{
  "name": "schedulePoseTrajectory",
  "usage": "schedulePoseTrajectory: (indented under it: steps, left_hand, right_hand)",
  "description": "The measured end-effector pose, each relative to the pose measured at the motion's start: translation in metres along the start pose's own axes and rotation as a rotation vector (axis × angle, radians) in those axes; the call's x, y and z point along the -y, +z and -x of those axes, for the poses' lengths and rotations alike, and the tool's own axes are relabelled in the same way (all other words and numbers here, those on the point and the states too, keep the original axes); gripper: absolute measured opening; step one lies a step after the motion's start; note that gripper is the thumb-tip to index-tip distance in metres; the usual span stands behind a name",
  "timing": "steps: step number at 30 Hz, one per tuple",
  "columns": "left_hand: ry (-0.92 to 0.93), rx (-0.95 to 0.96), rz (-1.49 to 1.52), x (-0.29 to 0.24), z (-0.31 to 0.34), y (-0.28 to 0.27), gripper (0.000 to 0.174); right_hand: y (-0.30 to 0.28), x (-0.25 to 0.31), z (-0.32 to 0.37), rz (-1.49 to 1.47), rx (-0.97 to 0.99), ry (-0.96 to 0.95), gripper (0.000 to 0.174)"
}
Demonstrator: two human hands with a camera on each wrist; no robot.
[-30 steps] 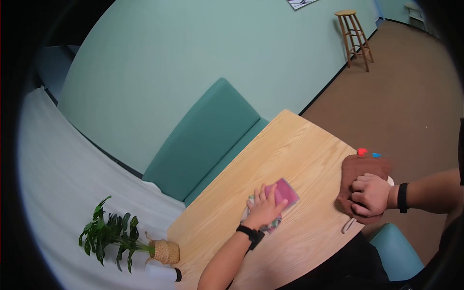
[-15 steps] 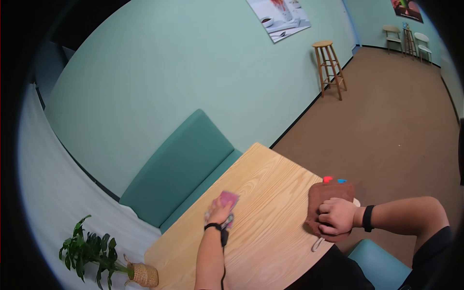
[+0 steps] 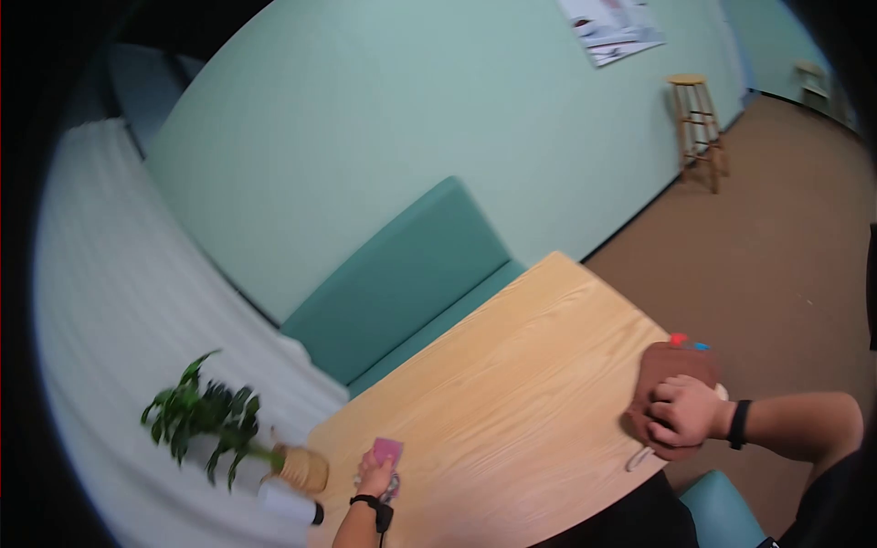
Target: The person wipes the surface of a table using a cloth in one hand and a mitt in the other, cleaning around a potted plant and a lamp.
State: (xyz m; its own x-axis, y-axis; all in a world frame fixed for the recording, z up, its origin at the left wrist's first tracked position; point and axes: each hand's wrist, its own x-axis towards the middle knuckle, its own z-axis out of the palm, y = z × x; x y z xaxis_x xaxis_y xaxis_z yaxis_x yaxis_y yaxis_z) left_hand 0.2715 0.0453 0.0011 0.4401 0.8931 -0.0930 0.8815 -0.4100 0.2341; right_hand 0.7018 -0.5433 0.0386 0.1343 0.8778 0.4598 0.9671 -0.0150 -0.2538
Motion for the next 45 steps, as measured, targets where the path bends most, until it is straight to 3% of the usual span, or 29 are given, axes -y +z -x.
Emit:
schedulePoseTrajectory:
  steps: [5, 8, 12, 15, 18, 21, 26, 31, 37, 42, 45]
  left_hand:
    - [-0.051, 0.141, -0.012, 0.011, 0.065, -0.002, 0.092]
    - [-0.131, 0.222, -0.057, -0.040, 0.109, -0.019, 0.094]
    - [0.033, 0.269, -0.146, -0.087, 0.140, -0.012, 0.094]
    - [0.316, 0.245, -0.228, -0.121, 0.149, 0.015, 0.091]
    - [0.485, 0.221, -0.300, -0.173, 0.141, 0.020, 0.087]
    - [0.467, 0.312, -0.234, -0.215, 0.108, 0.005, 0.086]
    - [0.303, 0.310, -0.130, -0.245, 0.051, 0.005, 0.089]
    - [0.093, 0.244, -0.036, -0.208, 0.008, -0.002, 0.087]
    - [-0.159, 0.146, 0.020, -0.084, 0.016, -0.025, 0.089]
    - [-0.284, 0.067, 0.028, 0.028, 0.085, -0.044, 0.086]
    - [-0.285, 0.063, -0.009, 0.067, 0.144, -0.048, 0.085]
  right_hand:
    - [0.013, -0.008, 0.003, 0.018, -0.007, -0.019, 0.029]
    - [0.016, -0.010, 0.004, 0.028, 0.006, -0.012, 0.029]
    - [0.016, -0.010, 0.003, 0.024, 0.021, -0.014, 0.028]
    - [0.017, -0.010, 0.001, 0.024, 0.027, -0.021, 0.027]
    - [0.015, -0.006, 0.000, 0.021, 0.017, -0.023, 0.025]
    - [0.013, -0.003, -0.003, 0.035, 0.015, -0.046, 0.023]
    - [0.013, -0.005, -0.003, 0.011, 0.028, -0.059, 0.027]
    - [0.015, -0.005, 0.002, 0.039, 0.012, -0.063, 0.026]
    - [0.023, -0.016, 0.007, 0.034, 0.024, -0.049, 0.026]
    - [0.023, -0.008, 0.002, -0.008, -0.019, -0.057, 0.024]
    - [0.012, -0.002, -0.003, 0.001, 0.073, -0.108, 0.013]
